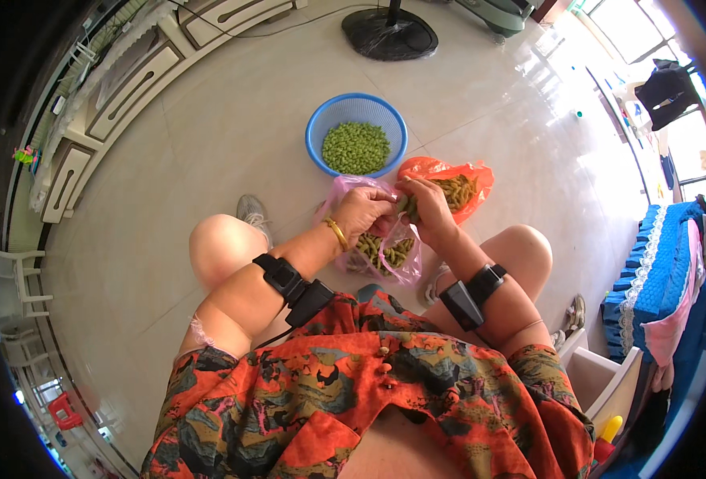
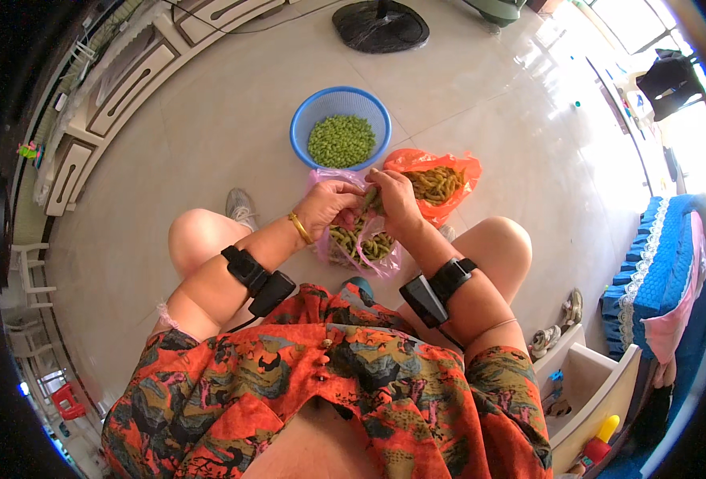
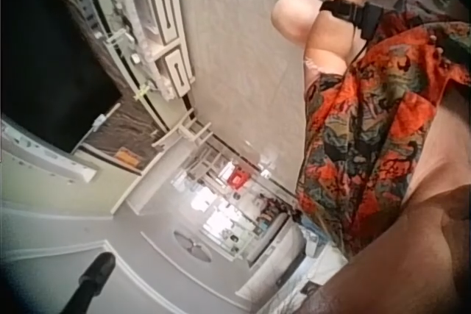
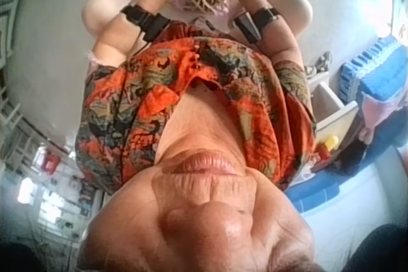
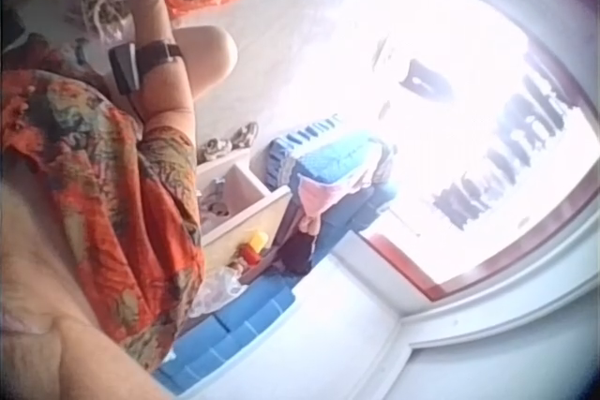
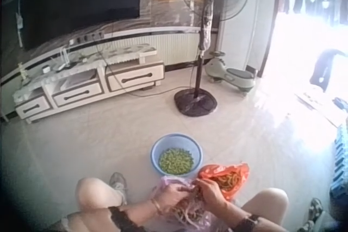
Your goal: Manually shell peas from their pods into a bowl while seated.
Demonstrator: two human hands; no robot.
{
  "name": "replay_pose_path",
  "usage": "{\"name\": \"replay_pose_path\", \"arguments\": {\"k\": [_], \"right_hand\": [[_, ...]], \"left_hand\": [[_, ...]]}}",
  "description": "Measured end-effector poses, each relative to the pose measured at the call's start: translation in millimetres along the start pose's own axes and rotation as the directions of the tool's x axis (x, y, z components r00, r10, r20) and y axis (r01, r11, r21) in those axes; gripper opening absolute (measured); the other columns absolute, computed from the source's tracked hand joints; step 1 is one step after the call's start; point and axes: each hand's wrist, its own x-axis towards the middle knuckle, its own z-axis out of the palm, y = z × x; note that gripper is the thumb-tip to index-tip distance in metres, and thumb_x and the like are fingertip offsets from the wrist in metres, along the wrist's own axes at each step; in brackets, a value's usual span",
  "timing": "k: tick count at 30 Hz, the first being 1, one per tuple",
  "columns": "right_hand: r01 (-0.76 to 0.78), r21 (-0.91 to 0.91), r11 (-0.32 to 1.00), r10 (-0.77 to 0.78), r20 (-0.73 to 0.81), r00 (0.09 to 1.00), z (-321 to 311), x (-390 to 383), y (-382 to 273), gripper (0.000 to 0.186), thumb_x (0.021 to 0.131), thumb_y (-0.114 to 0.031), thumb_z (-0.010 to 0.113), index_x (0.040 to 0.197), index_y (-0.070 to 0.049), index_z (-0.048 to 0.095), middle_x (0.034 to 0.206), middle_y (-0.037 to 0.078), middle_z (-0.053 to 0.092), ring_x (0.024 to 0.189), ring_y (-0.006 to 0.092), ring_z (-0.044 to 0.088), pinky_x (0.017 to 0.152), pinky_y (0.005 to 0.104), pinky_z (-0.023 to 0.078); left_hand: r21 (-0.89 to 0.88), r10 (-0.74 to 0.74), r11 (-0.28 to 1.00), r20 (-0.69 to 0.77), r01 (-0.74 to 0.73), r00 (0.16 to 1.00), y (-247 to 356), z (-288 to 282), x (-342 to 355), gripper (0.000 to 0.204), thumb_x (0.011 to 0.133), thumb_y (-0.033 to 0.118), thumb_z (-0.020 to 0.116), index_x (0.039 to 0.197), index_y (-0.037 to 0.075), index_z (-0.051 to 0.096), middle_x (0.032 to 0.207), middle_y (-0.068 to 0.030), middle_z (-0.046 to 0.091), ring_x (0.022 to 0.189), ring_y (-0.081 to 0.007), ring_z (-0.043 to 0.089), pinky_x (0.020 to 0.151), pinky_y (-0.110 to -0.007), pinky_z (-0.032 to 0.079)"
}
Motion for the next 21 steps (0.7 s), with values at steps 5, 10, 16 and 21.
{"name": "replay_pose_path", "arguments": {"k": [5, 10, 16, 21], "right_hand": [[-0.04, 0.036, 0.999, 0.039, 0.028, 0.999, -4.5, -2.6, -1.8, 0.02, 0.085, -0.02, 0.054, 0.078, -0.001, 0.054, 0.063, 0.005, 0.05, 0.044, 0.0152, 0.046, 0.036, 0.0264, 0.033], [0.035, -0.092, 0.995, -0.023, 0.125, 0.992, -4.5, -6.8, 0.2, 0.018, 0.085, -0.018, 0.053, 0.076, -0.003, 0.054, 0.061, 0.003, 0.049, 0.042, 0.0124, 0.044, 0.034, 0.0246, 0.029], [0.047, -0.006, 0.999, -0.046, 0.158, 0.986, 1.7, -13.1, -4.2, 0.015, 0.084, -0.014, 0.051, 0.075, -0.003, 0.052, 0.062, 0.005, 0.051, 0.043, 0.013, 0.045, 0.035, 0.0246, 0.031], [0.061, -0.022, 0.998, -0.054, 0.251, 0.967, -6.7, -12.2, -8.6, 0.015, 0.083, -0.014, 0.044, 0.076, -0.002, 0.051, 0.061, 0.007, 0.051, 0.043, 0.0145, 0.045, 0.035, 0.0251, 0.032]], "left_hand": [[-0.103, 0.016, 0.995, 0.001, -0.016, 1.0, 4.5, -5.8, -3.5, 0.02, 0.081, 0.013, 0.059, 0.096, 0.001, 0.058, 0.071, -0.0043, 0.06, 0.051, -0.0092, 0.055, 0.05, -0.023, 0.052], [-0.051, -0.027, 0.998, 0.002, 0.027, 1.0, 7.9, -8.4, -7.2, 0.015, 0.086, 0.02, 0.055, 0.085, 0.005, 0.059, 0.067, -0.001, 0.056, 0.054, -0.0081, 0.054, 0.047, -0.021, 0.048], [-0.045, 0.011, 0.999, 0.065, -0.009, 0.998, 8.9, -7.5, -12.5, 0.021, 0.087, 0.027, 0.055, 0.077, 0.009, 0.055, 0.061, 0.0027, 0.048, 0.048, -0.006, 0.044, 0.044, -0.019, 0.041], [-0.046, 0.061, 0.997, 0.12, -0.056, 0.991, 14.6, -9.5, -15.1, 0.021, 0.087, 0.026, 0.054, 0.075, 0.009, 0.054, 0.06, 0.0029, 0.046, 0.048, -0.0057, 0.042, 0.044, -0.02, 0.04]]}}
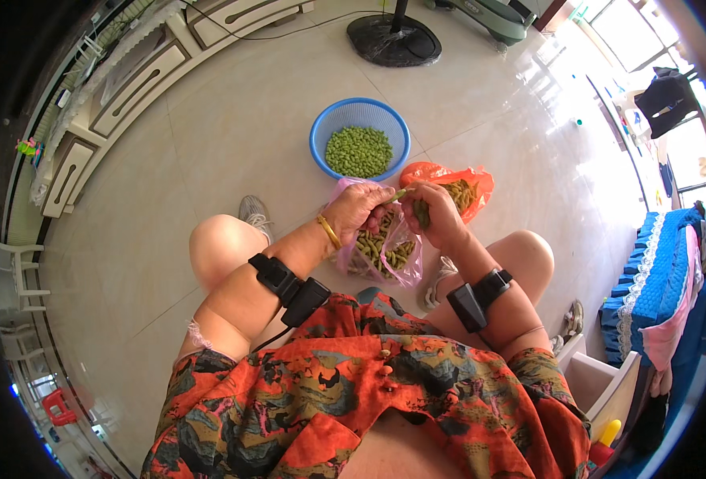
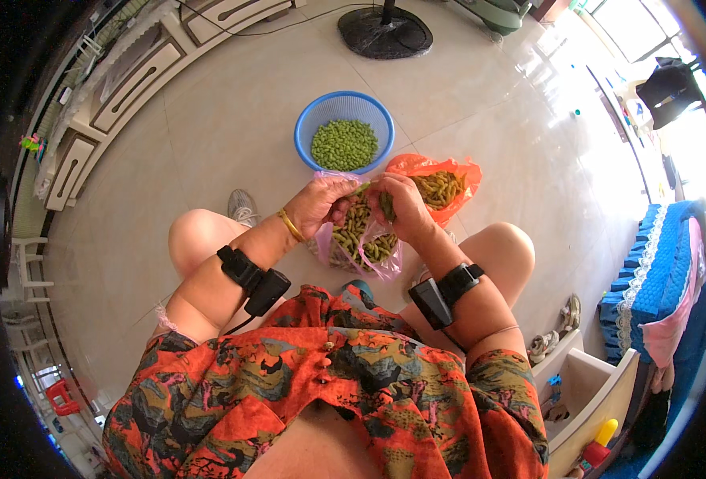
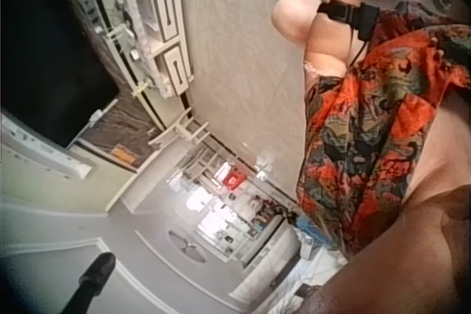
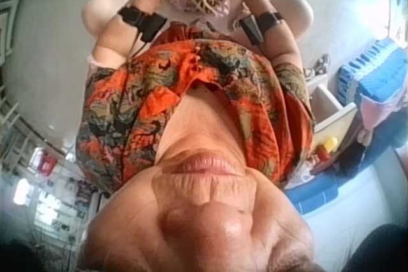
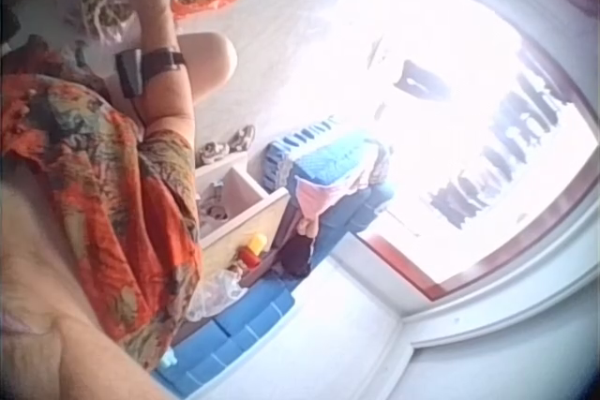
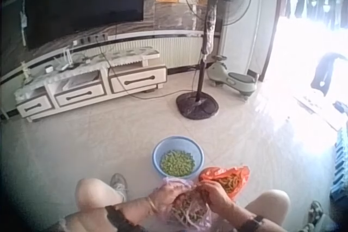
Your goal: Manually shell peas from their pods into a bowl while seated.
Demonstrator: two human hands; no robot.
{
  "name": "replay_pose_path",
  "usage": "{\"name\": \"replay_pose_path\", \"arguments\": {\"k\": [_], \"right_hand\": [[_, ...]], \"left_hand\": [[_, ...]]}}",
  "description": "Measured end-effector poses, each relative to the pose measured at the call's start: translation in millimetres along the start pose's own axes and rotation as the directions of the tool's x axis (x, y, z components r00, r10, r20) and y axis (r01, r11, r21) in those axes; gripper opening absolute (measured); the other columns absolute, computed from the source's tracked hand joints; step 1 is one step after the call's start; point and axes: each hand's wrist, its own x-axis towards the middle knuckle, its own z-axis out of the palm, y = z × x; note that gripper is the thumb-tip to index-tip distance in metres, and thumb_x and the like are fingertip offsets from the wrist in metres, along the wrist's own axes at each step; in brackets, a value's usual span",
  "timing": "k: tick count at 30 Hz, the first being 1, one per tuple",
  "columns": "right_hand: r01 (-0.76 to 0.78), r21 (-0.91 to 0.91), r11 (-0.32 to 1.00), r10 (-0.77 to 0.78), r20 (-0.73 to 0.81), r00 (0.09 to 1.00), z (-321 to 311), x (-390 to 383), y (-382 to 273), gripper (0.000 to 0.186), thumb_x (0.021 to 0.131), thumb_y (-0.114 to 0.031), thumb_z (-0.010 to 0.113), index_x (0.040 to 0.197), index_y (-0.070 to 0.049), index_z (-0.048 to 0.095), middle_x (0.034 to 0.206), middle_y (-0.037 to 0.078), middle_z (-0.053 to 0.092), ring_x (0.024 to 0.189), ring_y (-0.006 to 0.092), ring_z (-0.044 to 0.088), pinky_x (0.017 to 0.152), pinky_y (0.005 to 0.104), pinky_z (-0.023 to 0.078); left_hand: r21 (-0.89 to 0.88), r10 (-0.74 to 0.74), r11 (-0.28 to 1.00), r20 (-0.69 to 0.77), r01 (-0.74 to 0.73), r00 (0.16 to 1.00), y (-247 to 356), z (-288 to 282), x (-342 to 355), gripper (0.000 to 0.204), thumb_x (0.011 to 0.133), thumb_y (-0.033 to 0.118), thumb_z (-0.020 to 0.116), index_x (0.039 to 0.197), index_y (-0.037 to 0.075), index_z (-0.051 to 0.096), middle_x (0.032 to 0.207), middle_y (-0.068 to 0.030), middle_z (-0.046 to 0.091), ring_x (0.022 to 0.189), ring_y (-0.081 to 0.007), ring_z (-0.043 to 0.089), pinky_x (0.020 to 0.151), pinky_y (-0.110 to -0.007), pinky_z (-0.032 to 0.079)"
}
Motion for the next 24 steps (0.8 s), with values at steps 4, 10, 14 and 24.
{"name": "replay_pose_path", "arguments": {"k": [4, 10, 14, 24], "right_hand": [[-0.094, -0.003, 0.996, 0.095, 0.055, 0.994, 0.1, -3.5, -4.3, 0.018, 0.083, -0.016, 0.042, 0.076, -0.001, 0.051, 0.06, 0.008, 0.05, 0.042, 0.0151, 0.044, 0.035, 0.0256, 0.032], [-0.105, -0.031, 0.994, 0.108, 0.139, 0.984, -1.0, -6.2, -7.3, 0.018, 0.082, -0.014, 0.041, 0.077, 0.0, 0.051, 0.058, 0.008, 0.049, 0.04, 0.0153, 0.043, 0.035, 0.0255, 0.032], [-0.095, -0.05, 0.994, 0.102, 0.17, 0.98, 0.9, -8.5, -9.8, 0.018, 0.082, -0.011, 0.039, 0.078, 0.001, 0.051, 0.057, 0.008, 0.049, 0.039, 0.0155, 0.043, 0.034, 0.0255, 0.032], [-0.059, -0.069, 0.996, 0.071, 0.181, 0.981, -2.3, -8.8, -5.5, 0.016, 0.08, -0.008, 0.042, 0.08, 0.002, 0.054, 0.056, 0.006, 0.048, 0.038, 0.0123, 0.04, 0.035, 0.0233, 0.033]], "left_hand": [[0.042, 0.0, 0.999, 0.016, -0.001, 1.0, 1.0, -1.2, -0.8, 0.022, 0.087, 0.026, 0.054, 0.076, 0.007, 0.055, 0.06, 0.0026, 0.046, 0.049, -0.0058, 0.042, 0.046, -0.02, 0.04], [0.091, 0.021, 0.995, 0.063, -0.026, 0.998, 2.6, -2.2, -1.5, 0.022, 0.088, 0.025, 0.053, 0.084, 0.004, 0.058, 0.06, 0.0022, 0.047, 0.05, -0.006, 0.043, 0.046, -0.02, 0.039], [0.093, 0.031, 0.995, 0.071, -0.038, 0.997, 2.6, -0.9, -0.5, 0.021, 0.088, 0.024, 0.052, 0.087, 0.003, 0.059, 0.061, 0.0022, 0.047, 0.05, -0.006, 0.043, 0.046, -0.02, 0.039], [-0.133, -0.093, 0.986, 0.065, 0.101, 0.994, -0.6, 1.5, 0.3, 0.019, 0.089, 0.022, 0.051, 0.077, 0.008, 0.055, 0.058, 0.0036, 0.043, 0.046, -0.0059, 0.037, 0.044, -0.022, 0.034]]}}
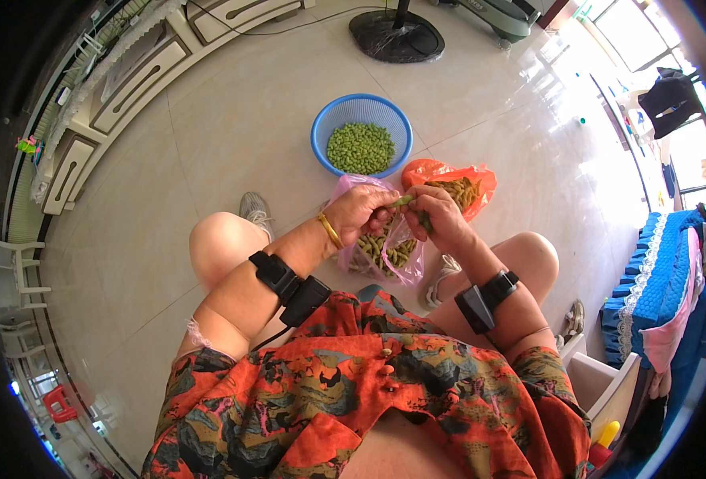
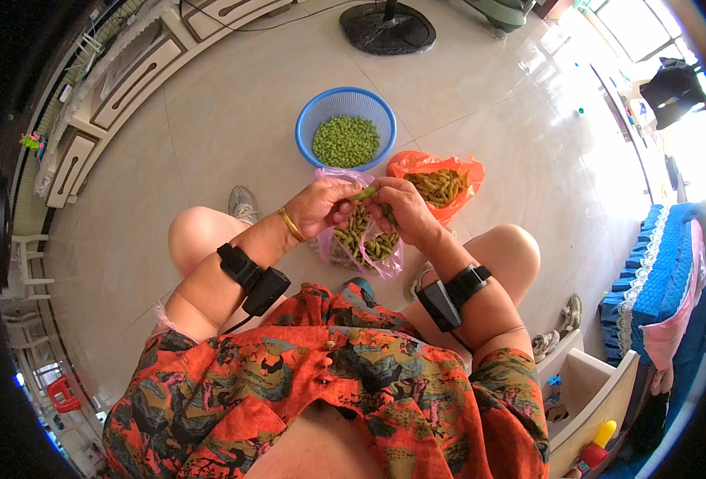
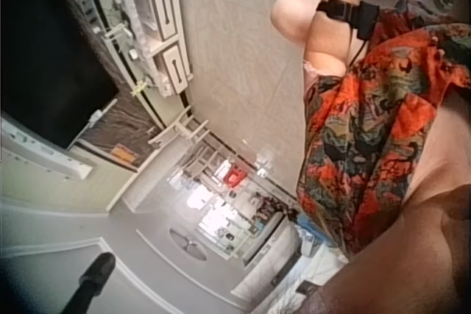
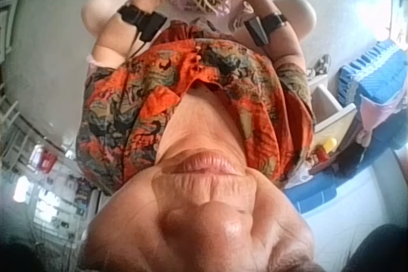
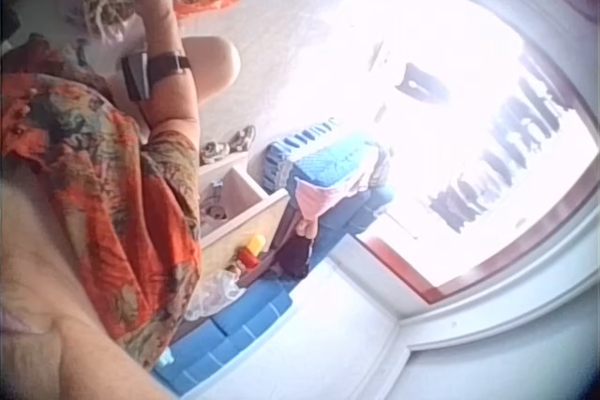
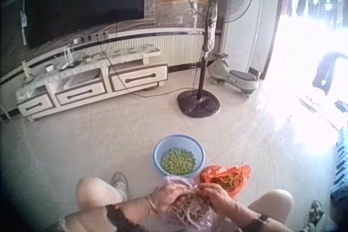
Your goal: Manually shell peas from their pods into a bowl while seated.
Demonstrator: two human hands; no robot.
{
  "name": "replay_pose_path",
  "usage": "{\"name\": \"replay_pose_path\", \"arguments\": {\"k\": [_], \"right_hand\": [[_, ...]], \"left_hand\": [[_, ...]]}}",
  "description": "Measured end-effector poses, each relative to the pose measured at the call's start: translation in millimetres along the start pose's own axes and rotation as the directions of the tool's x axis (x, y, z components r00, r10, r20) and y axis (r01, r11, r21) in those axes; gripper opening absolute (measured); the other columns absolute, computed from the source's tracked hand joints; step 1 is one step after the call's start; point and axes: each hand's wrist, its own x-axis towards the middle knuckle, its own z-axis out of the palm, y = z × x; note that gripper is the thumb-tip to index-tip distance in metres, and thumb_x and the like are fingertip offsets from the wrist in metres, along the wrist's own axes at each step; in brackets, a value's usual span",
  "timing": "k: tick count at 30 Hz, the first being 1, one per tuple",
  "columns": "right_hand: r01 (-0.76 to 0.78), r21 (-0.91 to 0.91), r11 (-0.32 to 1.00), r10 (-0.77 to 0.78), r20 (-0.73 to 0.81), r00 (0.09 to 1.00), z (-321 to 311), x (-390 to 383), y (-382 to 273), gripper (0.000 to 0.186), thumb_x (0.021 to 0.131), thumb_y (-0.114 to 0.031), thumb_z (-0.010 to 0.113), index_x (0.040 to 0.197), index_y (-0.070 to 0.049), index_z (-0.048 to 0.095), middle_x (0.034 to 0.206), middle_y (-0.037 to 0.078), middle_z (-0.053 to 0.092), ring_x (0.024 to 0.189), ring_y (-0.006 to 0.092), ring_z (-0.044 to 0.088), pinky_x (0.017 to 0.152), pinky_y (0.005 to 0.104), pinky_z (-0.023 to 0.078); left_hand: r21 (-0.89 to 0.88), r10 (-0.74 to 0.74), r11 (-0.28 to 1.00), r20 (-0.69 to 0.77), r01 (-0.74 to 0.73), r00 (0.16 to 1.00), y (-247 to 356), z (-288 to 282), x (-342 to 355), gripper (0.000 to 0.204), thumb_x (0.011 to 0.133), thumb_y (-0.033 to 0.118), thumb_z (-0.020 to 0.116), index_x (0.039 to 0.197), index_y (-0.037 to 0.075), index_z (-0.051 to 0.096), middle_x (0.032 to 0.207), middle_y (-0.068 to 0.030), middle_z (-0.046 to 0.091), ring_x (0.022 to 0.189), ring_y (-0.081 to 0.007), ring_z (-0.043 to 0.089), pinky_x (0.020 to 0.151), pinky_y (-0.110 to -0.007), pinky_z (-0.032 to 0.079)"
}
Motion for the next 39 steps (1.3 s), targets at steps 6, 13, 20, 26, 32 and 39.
{"name": "replay_pose_path", "arguments": {"k": [6, 13, 20, 26, 32, 39], "right_hand": [[0.05, -0.089, 0.995, -0.056, -0.068, 0.996, 7.3, -2.3, 4.4, 0.014, 0.079, -0.007, 0.042, 0.074, 0.001, 0.052, 0.055, 0.005, 0.047, 0.037, 0.0108, 0.04, 0.035, 0.0232, 0.032], [-0.042, -0.114, 0.993, 0.022, -0.171, 0.985, 5.5, -1.0, -1.3, 0.016, 0.078, -0.008, 0.042, 0.066, 0.0, 0.05, 0.052, 0.004, 0.044, 0.038, 0.0109, 0.041, 0.033, 0.0243, 0.031], [-0.039, -0.214, 0.976, 0.023, -0.079, 0.997, 5.1, -0.7, -1.6, 0.015, 0.077, -0.009, 0.041, 0.068, -0.001, 0.051, 0.049, 0.004, 0.043, 0.035, 0.0114, 0.04, 0.034, 0.0236, 0.031], [-0.047, -0.28, 0.959, 0.031, -0.061, 0.998, 1.9, -3.1, 2.1, 0.015, 0.076, -0.008, 0.041, 0.07, 0.0, 0.052, 0.05, 0.004, 0.045, 0.035, 0.0108, 0.039, 0.034, 0.0234, 0.031], [-0.095, -0.3, 0.949, 0.081, -0.057, 0.995, 2.2, -4.3, 4.5, 0.015, 0.076, -0.009, 0.042, 0.071, 0.001, 0.052, 0.05, 0.004, 0.045, 0.035, 0.0107, 0.039, 0.033, 0.0232, 0.031], [-0.072, -0.277, 0.958, 0.064, -0.039, 0.997, 3.0, -1.3, 8.5, 0.017, 0.076, -0.007, 0.044, 0.063, 0.003, 0.051, 0.051, 0.005, 0.045, 0.035, 0.0107, 0.04, 0.031, 0.0251, 0.031]], "left_hand": [[-0.173, -0.094, 0.978, 0.11, 0.112, 0.989, -2.2, -2.6, 1.0, 0.02, 0.09, 0.026, 0.049, 0.082, 0.008, 0.055, 0.06, 0.0035, 0.044, 0.048, -0.0061, 0.038, 0.045, -0.022, 0.035], [0.482, 0.218, 0.849, 0.054, -0.217, 0.974, 0.7, 10.3, 0.0, 0.021, 0.088, 0.027, 0.056, 0.084, 0.007, 0.054, 0.069, 0.0021, 0.051, 0.056, -0.0038, 0.043, 0.049, -0.018, 0.038], [0.479, 0.307, 0.815, 0.118, -0.325, 0.944, -8.2, 1.7, 8.9, 0.022, 0.088, 0.029, 0.056, 0.085, 0.007, 0.055, 0.066, 0.0037, 0.049, 0.054, -0.0024, 0.041, 0.044, -0.018, 0.034], [0.319, 0.071, 0.94, 0.162, -0.12, 0.984, -3.3, -0.8, 6.5, 0.032, 0.089, 0.038, 0.05, 0.083, 0.007, 0.054, 0.058, 0.0042, 0.045, 0.046, -0.0029, 0.037, 0.039, -0.018, 0.028], [0.375, 0.052, 0.924, 0.065, -0.072, 0.997, -5.9, 0.3, 8.1, 0.024, 0.09, 0.03, 0.05, 0.08, 0.008, 0.052, 0.059, 0.003, 0.047, 0.045, -0.0034, 0.039, 0.039, -0.017, 0.029], [0.333, 0.074, 0.941, -0.054, -0.052, 0.996, -19.6, -3.1, 14.2, 0.011, 0.086, 0.016, 0.047, 0.081, 0.007, 0.052, 0.061, 0.0013, 0.05, 0.045, -0.004, 0.04, 0.039, -0.017, 0.03]]}}
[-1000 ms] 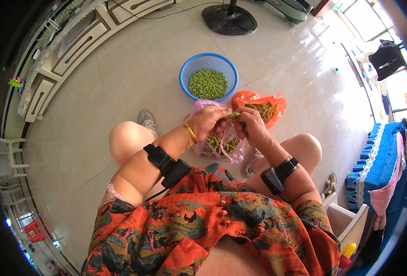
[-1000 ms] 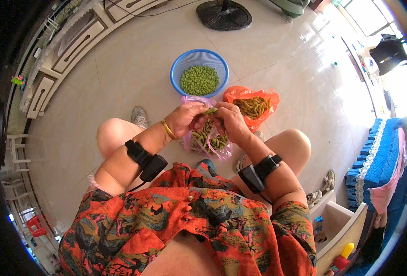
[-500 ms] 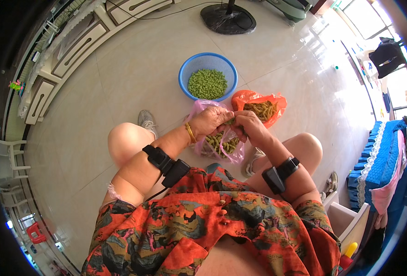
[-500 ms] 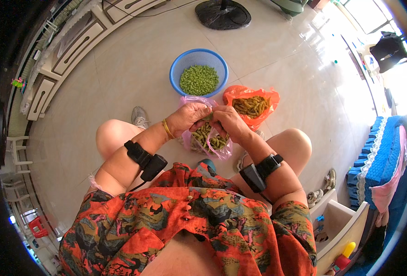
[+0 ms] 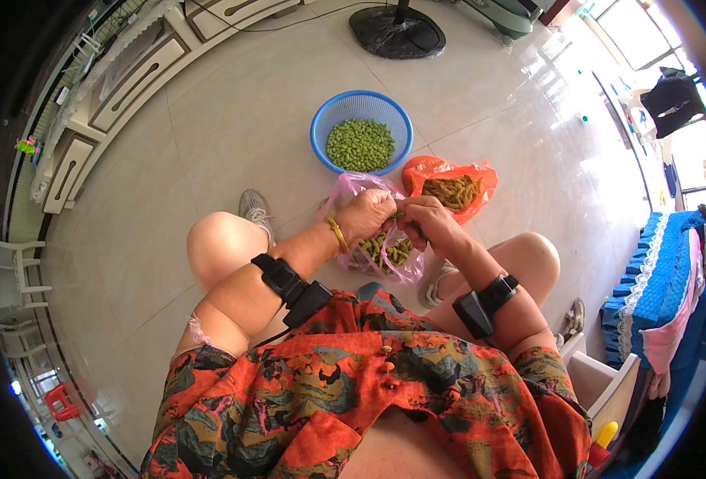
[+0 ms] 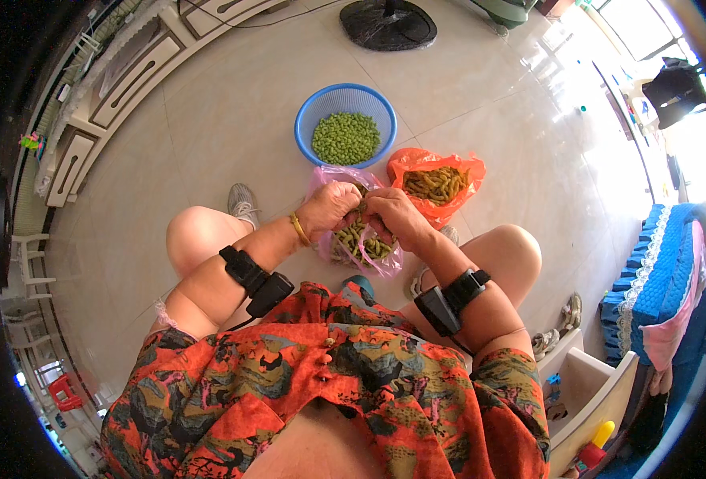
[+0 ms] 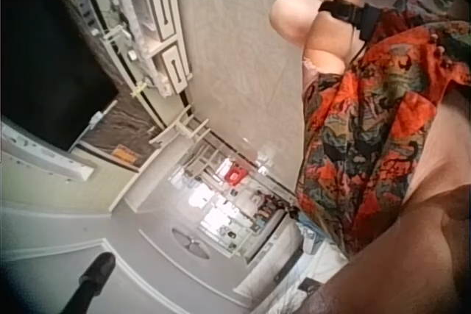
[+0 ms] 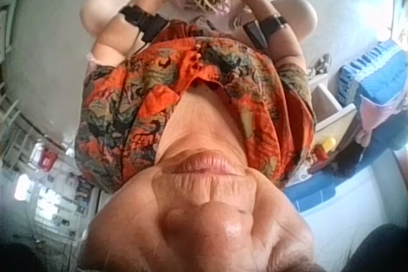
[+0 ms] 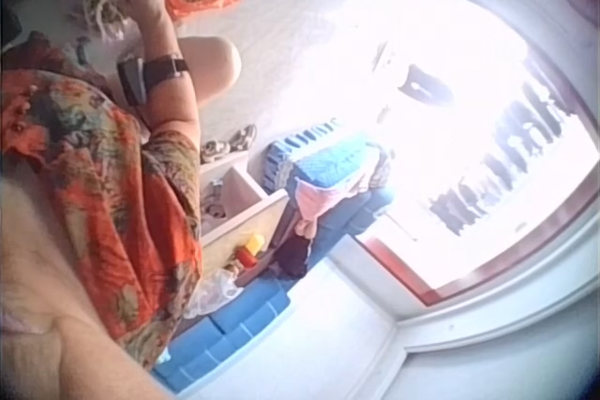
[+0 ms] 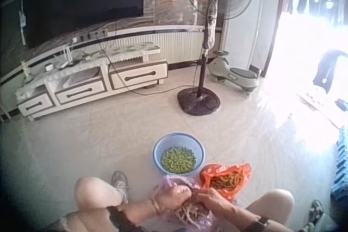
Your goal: Manually shell peas from their pods into a bowl while seated.
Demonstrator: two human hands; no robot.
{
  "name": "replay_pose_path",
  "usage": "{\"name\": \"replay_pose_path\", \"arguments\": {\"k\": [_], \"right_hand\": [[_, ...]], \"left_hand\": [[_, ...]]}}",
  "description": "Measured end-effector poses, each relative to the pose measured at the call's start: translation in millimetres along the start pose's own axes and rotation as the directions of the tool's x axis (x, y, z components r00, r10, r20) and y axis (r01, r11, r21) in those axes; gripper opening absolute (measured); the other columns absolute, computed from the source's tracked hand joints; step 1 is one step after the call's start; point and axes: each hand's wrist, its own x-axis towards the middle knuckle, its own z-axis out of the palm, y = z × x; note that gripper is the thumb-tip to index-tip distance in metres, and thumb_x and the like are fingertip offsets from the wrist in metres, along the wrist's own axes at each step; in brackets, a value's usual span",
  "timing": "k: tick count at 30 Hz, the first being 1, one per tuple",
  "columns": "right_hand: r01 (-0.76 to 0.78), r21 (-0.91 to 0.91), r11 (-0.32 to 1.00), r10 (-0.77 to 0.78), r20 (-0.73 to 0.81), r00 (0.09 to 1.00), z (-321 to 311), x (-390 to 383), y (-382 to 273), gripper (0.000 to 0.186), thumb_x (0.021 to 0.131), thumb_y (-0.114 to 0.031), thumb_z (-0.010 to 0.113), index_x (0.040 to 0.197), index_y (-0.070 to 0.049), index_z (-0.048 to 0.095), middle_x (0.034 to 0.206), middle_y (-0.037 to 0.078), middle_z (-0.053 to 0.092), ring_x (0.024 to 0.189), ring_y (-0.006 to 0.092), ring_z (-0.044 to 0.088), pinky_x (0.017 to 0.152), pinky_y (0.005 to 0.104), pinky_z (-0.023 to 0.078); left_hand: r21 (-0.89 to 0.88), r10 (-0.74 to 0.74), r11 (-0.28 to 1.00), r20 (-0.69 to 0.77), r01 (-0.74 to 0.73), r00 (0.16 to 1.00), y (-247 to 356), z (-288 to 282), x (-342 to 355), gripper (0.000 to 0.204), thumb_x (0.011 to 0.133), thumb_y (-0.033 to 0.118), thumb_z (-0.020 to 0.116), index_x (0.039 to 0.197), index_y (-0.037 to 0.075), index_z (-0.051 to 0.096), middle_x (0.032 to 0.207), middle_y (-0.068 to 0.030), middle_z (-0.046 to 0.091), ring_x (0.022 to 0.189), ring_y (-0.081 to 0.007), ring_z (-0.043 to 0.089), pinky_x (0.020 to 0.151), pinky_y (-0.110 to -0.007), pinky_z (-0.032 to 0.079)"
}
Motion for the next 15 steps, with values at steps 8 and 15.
{"name": "replay_pose_path", "arguments": {"k": [8, 15], "right_hand": [[-0.03, -0.043, 0.999, 0.025, -0.109, 0.994, 1.6, 0.0, -6.5, 0.018, 0.077, -0.01, 0.043, 0.066, 0.0, 0.053, 0.05, 0.004, 0.045, 0.035, 0.0105, 0.038, 0.033, 0.0234, 0.032], [-0.039, 0.057, 0.998, 0.047, -0.137, 0.99, -9.8, -1.2, -0.3, 0.018, 0.08, -0.011, 0.044, 0.067, -0.002, 0.051, 0.049, 0.004, 0.044, 0.034, 0.0112, 0.038, 0.033, 0.0234, 0.032]], "left_hand": [[-0.215, -0.119, 0.971, -0.074, 0.101, 0.99, 11.1, 9.2, -9.8, 0.009, 0.083, 0.011, 0.046, 0.085, 0.005, 0.053, 0.062, 0.001, 0.049, 0.045, -0.0038, 0.04, 0.037, -0.017, 0.028], [-0.2, -0.152, 0.967, 0.032, 0.155, 0.988, 7.8, 7.2, -6.6, 0.01, 0.085, 0.012, 0.05, 0.08, 0.005, 0.054, 0.063, 0.0009, 0.049, 0.046, -0.0038, 0.04, 0.037, -0.016, 0.029]]}}
